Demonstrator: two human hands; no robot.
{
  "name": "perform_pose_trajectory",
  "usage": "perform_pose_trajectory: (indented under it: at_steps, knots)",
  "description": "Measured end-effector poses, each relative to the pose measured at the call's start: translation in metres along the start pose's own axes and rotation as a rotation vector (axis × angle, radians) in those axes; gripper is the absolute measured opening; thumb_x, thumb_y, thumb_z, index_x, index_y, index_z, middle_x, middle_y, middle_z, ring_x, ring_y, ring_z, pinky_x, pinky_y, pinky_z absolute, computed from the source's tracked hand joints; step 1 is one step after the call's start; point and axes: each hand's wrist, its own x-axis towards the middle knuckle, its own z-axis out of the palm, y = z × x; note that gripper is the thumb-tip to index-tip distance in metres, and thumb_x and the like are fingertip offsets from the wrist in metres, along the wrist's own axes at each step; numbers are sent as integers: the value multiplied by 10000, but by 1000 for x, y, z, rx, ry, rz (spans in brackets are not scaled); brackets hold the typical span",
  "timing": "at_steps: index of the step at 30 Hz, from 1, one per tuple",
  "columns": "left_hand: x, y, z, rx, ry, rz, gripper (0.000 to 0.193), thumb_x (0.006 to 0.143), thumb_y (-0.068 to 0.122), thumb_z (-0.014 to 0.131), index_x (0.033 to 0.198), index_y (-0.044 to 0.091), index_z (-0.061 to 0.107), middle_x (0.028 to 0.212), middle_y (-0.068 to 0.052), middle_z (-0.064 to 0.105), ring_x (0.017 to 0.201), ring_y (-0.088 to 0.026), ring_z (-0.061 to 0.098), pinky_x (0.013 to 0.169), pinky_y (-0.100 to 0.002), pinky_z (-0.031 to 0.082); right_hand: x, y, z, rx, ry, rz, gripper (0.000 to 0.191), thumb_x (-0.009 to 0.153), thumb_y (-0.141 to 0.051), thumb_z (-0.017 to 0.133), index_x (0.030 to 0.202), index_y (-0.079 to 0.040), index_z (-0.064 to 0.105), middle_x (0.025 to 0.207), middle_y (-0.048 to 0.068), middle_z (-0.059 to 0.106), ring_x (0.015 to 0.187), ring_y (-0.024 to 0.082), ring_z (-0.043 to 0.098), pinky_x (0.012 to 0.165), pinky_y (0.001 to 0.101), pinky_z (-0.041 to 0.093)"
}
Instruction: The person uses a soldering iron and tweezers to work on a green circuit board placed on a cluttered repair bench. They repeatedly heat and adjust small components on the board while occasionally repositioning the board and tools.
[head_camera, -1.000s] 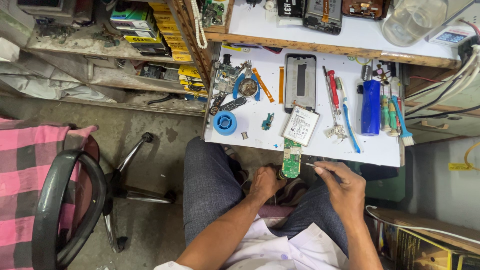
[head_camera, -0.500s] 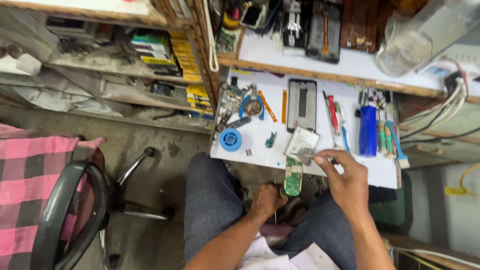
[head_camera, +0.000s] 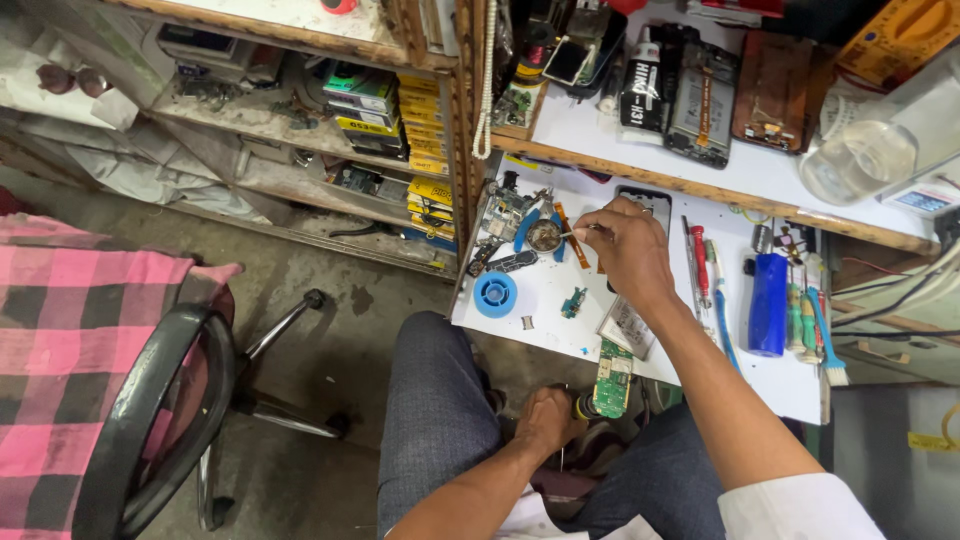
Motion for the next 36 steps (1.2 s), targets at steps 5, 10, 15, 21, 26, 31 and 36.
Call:
perform_pose_trajectory:
  at_steps: [5,10,15,21,26,31,36]
  knots:
    - [-2,5,-4,-48,-4,-39,450,783,375,830,1017,-3,763,1075,-255,700,1067,-383,665,955,-431,530,4,-2,5,-24,12,15,146,871,-139,792,1001,-74,801,822,80,619,747,236,574,725,391,469]
    - [-4,9,-10,-52,-15,-36,419,799,370,810,1004,6,774,1044,-250,725,1040,-376,694,954,-423,548,2,-7,5,-25,40,20,163,870,-160,804,1003,-66,796,833,88,612,756,257,549,729,402,455]
    - [-5,9,-11,-43,-8,-19,407,796,362,815,1000,11,776,1044,-243,723,1027,-380,692,941,-434,547,1,-7,7,-57,36,-40,142,866,-151,798,980,-65,798,822,87,627,824,269,570,800,415,460]
    - [-3,5,-6,-38,3,-13,436,788,372,821,1014,3,767,1068,-246,716,1052,-381,677,952,-434,537,-1,-4,9,-58,91,-119,137,889,-133,786,987,-37,783,862,98,645,780,289,573,894,423,470]
    - [-3,6,-4,-21,50,20,472,779,384,840,1011,-18,755,1065,-259,706,1057,-396,661,951,-444,522,0,-5,8,-87,101,-183,119,891,-124,786,970,-34,782,846,99,646,786,287,579,938,422,470]
    - [-6,7,-12,-78,-2,-21,401,785,351,818,968,-3,775,1014,-246,728,1008,-375,704,934,-422,554,-3,-9,7,6,36,65,141,895,-158,783,1007,-74,793,842,87,636,758,257,555,749,394,457]
    - [-8,11,-17,-79,13,-1,404,770,345,830,970,-1,771,1006,-244,727,1002,-381,701,924,-430,554,-7,-8,7,-22,25,45,135,893,-159,778,999,-78,793,872,63,644,767,230,555,745,384,456]
